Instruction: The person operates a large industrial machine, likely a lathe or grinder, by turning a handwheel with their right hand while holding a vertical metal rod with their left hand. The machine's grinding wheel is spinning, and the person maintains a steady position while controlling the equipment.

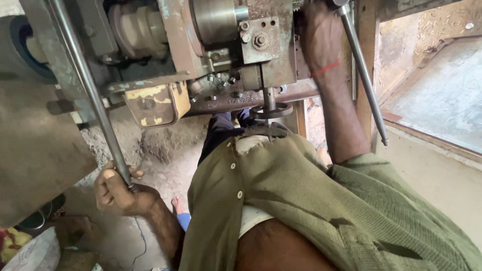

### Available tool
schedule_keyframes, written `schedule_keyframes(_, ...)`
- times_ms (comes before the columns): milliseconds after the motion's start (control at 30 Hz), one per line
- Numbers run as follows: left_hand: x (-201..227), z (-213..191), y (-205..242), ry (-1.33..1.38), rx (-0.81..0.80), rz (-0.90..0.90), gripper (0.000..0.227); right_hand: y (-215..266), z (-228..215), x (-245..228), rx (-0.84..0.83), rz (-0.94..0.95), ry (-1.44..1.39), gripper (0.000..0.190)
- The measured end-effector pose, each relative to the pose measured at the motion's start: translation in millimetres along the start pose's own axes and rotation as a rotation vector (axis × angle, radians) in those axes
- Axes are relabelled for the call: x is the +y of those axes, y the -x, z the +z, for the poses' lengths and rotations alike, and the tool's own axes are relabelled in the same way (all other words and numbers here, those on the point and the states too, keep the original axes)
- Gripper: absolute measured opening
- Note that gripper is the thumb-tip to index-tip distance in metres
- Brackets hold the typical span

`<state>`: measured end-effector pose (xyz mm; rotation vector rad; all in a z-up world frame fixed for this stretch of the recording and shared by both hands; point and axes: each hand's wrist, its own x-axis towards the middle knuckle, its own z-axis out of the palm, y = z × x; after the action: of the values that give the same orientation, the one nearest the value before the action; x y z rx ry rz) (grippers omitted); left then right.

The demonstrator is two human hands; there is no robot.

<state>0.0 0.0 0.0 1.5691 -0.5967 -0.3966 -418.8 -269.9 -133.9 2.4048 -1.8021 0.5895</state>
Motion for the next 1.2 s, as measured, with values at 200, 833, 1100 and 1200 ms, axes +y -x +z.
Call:
schedule_keyframes(200, 3.6, -0.7, 3.0, 0.022, -0.025, -0.007, 0.028, 38.6, 19.0, 4.4, -0.199, 0.078, -0.137, 0.030)
schedule_keyframes(833, 2.1, -2.2, 3.6, 0.077, 0.054, -0.081, 0.025, 53.6, 49.2, 21.7, -0.127, -0.126, 0.023, 0.007)
schedule_keyframes(1100, -1.7, -5.3, -1.4, 0.028, 0.008, 0.017, 0.025, 75.2, 84.5, 40.2, -0.017, -0.155, 0.133, 0.014)
schedule_keyframes(1200, -0.7, -3.1, 0.3, 0.039, 0.039, -0.001, 0.024, 76.9, 81.7, 38.0, -0.039, -0.138, 0.120, 0.017)
